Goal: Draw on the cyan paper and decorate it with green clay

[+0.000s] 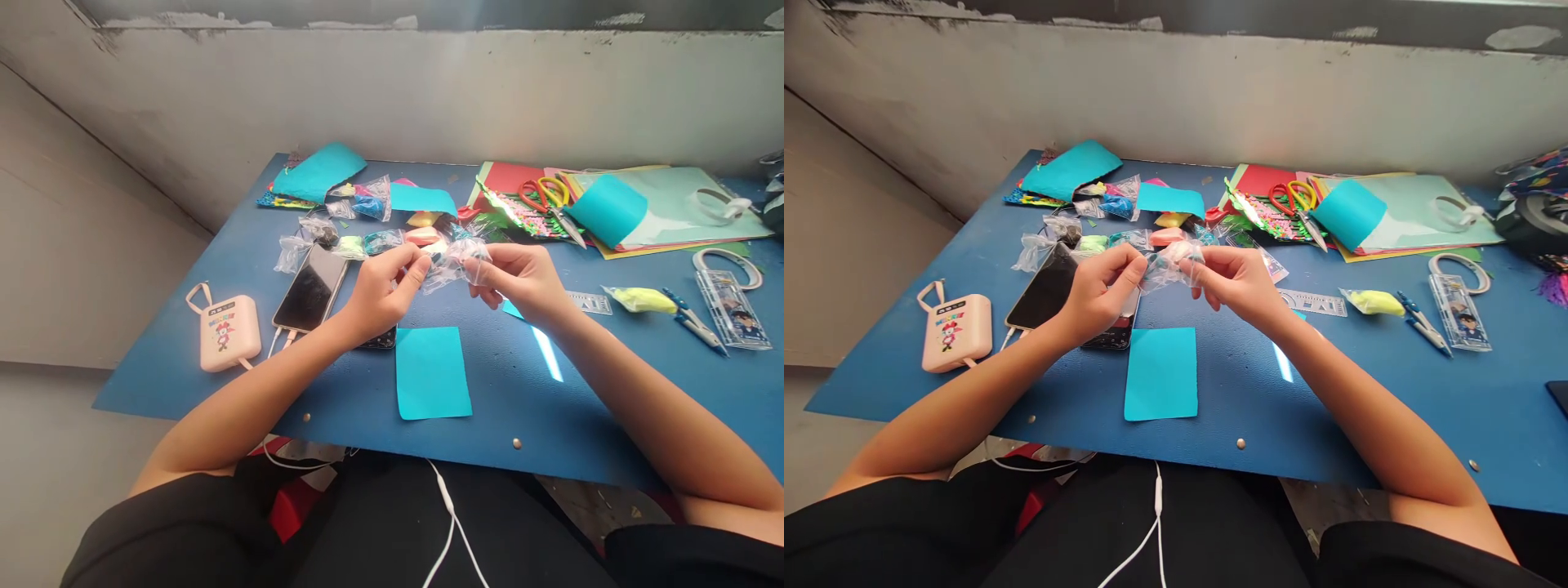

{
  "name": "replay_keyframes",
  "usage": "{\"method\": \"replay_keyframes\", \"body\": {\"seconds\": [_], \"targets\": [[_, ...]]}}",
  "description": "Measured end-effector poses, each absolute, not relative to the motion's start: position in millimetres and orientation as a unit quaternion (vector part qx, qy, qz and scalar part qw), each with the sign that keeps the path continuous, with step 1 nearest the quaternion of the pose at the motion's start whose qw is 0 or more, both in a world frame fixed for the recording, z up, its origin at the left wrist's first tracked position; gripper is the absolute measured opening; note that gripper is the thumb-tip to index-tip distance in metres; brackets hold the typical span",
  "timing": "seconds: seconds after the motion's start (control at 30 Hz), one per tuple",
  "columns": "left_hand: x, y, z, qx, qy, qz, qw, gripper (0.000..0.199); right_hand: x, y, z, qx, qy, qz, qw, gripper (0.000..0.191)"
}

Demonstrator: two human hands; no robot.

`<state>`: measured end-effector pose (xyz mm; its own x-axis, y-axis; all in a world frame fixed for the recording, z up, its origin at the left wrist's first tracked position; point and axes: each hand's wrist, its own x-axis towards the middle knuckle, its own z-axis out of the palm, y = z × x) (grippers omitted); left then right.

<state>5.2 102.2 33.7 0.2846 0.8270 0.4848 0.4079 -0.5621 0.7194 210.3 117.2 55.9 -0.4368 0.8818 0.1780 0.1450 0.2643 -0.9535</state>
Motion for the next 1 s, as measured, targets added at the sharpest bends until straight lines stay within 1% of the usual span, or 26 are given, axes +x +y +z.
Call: {"method": "replay_keyframes", "body": {"seconds": [0.13, 0.23, 0.37, 0.57, 0.83, 0.9, 1.0], "targets": [[8.3, 101.7, 32.4, 0.786, 0.378, 0.412, 0.263, 0.031, 206.2, 116.1, 52.2, -0.375, -0.716, 0.472, 0.352, 0.042], [11.2, 102.2, 27.2, 0.790, 0.379, 0.400, 0.269, 0.027, 201.9, 113.3, 47.6, -0.383, -0.727, 0.453, 0.346, 0.045], [12.4, 100.4, 25.0, 0.781, 0.399, 0.400, 0.266, 0.029, 200.8, 110.1, 47.7, -0.395, -0.743, 0.416, 0.344, 0.047], [6.3, 99.9, 36.8, 0.747, 0.419, 0.455, 0.246, 0.030, 210.3, 115.8, 59.9, -0.388, -0.716, 0.446, 0.370, 0.039], [8.5, 103.7, 29.6, 0.772, 0.385, 0.424, 0.277, 0.017, 203.8, 114.3, 53.8, -0.364, -0.711, 0.480, 0.363, 0.034], [8.8, 102.3, 30.1, 0.782, 0.374, 0.416, 0.276, 0.019, 202.6, 114.9, 50.8, -0.359, -0.707, 0.496, 0.354, 0.036], [8.0, 100.7, 32.2, 0.787, 0.362, 0.420, 0.270, 0.026, 203.6, 116.9, 47.6, -0.347, -0.680, 0.547, 0.344, 0.046]]}}
